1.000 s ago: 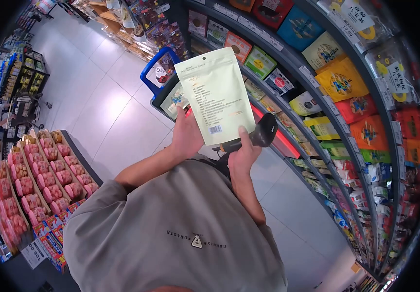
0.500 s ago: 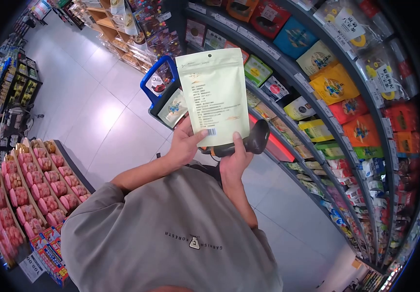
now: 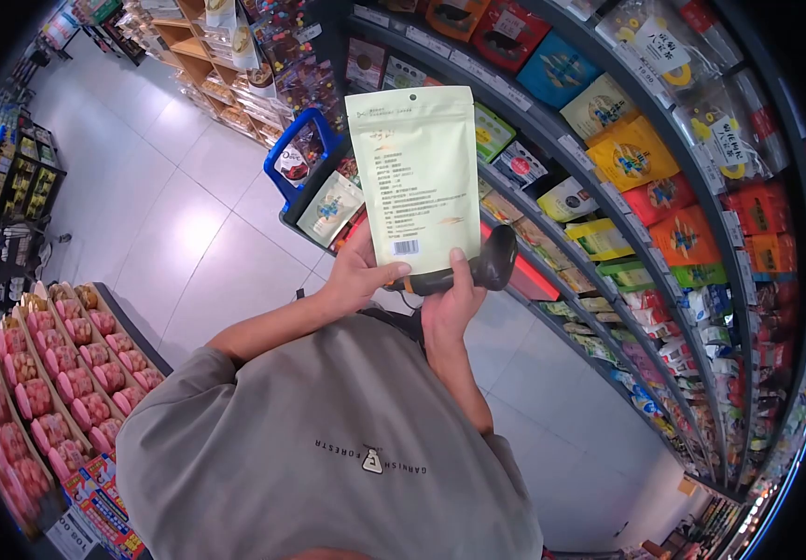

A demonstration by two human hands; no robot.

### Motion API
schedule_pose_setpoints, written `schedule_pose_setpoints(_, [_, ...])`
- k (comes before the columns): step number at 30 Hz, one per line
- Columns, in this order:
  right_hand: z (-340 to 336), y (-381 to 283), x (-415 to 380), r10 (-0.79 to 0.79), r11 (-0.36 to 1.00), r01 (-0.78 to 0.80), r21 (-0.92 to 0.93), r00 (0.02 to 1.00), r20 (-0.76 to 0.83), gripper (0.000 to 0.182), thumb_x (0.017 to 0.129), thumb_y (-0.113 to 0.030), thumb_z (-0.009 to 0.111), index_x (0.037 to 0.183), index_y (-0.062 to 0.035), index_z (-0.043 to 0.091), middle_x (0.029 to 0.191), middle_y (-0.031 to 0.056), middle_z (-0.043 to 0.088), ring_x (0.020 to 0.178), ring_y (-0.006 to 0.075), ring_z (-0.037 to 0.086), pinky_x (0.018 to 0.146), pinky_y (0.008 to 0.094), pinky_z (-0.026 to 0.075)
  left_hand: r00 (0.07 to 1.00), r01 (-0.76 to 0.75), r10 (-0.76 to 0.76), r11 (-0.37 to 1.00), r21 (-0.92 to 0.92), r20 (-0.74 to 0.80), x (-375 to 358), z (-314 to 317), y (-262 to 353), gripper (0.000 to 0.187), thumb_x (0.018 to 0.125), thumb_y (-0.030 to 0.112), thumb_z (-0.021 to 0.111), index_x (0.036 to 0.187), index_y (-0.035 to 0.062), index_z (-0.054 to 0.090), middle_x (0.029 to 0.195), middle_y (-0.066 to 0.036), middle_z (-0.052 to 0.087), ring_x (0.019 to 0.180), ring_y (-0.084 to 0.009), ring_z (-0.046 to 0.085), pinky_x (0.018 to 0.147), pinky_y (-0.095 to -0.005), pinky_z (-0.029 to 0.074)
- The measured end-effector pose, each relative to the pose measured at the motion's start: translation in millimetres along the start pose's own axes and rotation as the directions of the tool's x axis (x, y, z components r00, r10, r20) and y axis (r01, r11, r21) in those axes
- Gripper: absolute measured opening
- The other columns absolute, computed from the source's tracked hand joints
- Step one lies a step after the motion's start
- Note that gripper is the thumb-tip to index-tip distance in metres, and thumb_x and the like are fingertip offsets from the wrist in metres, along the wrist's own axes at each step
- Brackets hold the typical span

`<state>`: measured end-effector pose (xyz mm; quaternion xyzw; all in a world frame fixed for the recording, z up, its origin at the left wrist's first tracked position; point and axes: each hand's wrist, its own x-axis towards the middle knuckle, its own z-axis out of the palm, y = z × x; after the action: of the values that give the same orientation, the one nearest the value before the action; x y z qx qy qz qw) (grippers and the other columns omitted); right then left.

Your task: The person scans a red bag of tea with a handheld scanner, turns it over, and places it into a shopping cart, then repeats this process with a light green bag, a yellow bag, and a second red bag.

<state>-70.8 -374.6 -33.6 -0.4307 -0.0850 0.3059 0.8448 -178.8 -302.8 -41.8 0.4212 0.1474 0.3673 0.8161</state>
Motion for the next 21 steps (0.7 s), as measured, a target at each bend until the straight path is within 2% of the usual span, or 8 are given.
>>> schedule_pose_setpoints(8, [2, 5, -6, 0.008, 1.000, -0.008, -0.002, 1.000, 0.004, 0.041, 0.088, -0.009, 0.059, 0.125, 0.0044, 0.048, 0.118, 0.0135, 0.057, 0.108, 0.0233, 0.058, 0.094, 0.0374, 0.047, 1.000, 0.012, -0.012, 1.000, -0.010, 0.021, -4, -5, 9, 0.070, 0.080, -0.007, 0.065, 0.139, 0.0004, 0.030, 0.133, -0.010, 0.049, 0.122, -0.0185, 0.049, 0.101, -0.0333, 0.042])
schedule_pose_setpoints(10, [3, 7, -8, 0.012, 1.000, -0.012, 0.003, 1.000, 0.007, 0.041, 0.088, -0.009, 0.059, 0.125, 0.0043, 0.048, 0.119, 0.0134, 0.057, 0.108, 0.0234, 0.058, 0.094, 0.0375, 0.047, 0.997, 0.081, -0.081, 0.996, 0.025, 0.010, -5, -7, 13, 0.069, 0.081, -0.006, 0.065, 0.140, 0.0012, 0.030, 0.133, -0.009, 0.049, 0.121, -0.0176, 0.049, 0.098, -0.0316, 0.044])
schedule_pose_setpoints(13, [6, 10, -10, -0.011, 1.000, 0.011, 0.002, 1.000, -0.019, 0.041, 0.088, -0.009, 0.059, 0.125, 0.0043, 0.048, 0.118, 0.0133, 0.057, 0.108, 0.0234, 0.058, 0.094, 0.0378, 0.047, 0.995, 0.100, -0.101, 0.995, 0.023, 0.019, -6, -9, 16, 0.068, 0.082, -0.006, 0.064, 0.140, 0.0017, 0.030, 0.133, -0.009, 0.049, 0.120, -0.0170, 0.050, 0.096, -0.0305, 0.046])
schedule_pose_setpoints(16, [5, 12, -13, -0.015, 1.000, 0.015, 0.005, 0.999, -0.028, 0.041, 0.088, -0.009, 0.059, 0.125, 0.0042, 0.048, 0.118, 0.0133, 0.057, 0.108, 0.0234, 0.058, 0.095, 0.0380, 0.047, 0.997, 0.037, -0.039, 0.999, 0.034, 0.059, -6, -12, 15, 0.067, 0.083, -0.006, 0.063, 0.140, 0.0011, 0.030, 0.133, -0.009, 0.049, 0.120, -0.0170, 0.050, 0.097, -0.0308, 0.045])
schedule_pose_setpoints(21, [1, 14, -16, 0.010, 1.000, -0.009, 0.007, 0.998, -0.061, 0.041, 0.087, -0.009, 0.060, 0.124, 0.0040, 0.048, 0.118, 0.0134, 0.058, 0.107, 0.0240, 0.059, 0.095, 0.0383, 0.047, 0.996, 0.062, -0.063, 0.998, 0.020, 0.066, -7, -15, 12, 0.066, 0.083, -0.008, 0.062, 0.140, 0.0004, 0.031, 0.133, -0.010, 0.049, 0.121, -0.0174, 0.049, 0.099, -0.0319, 0.044])
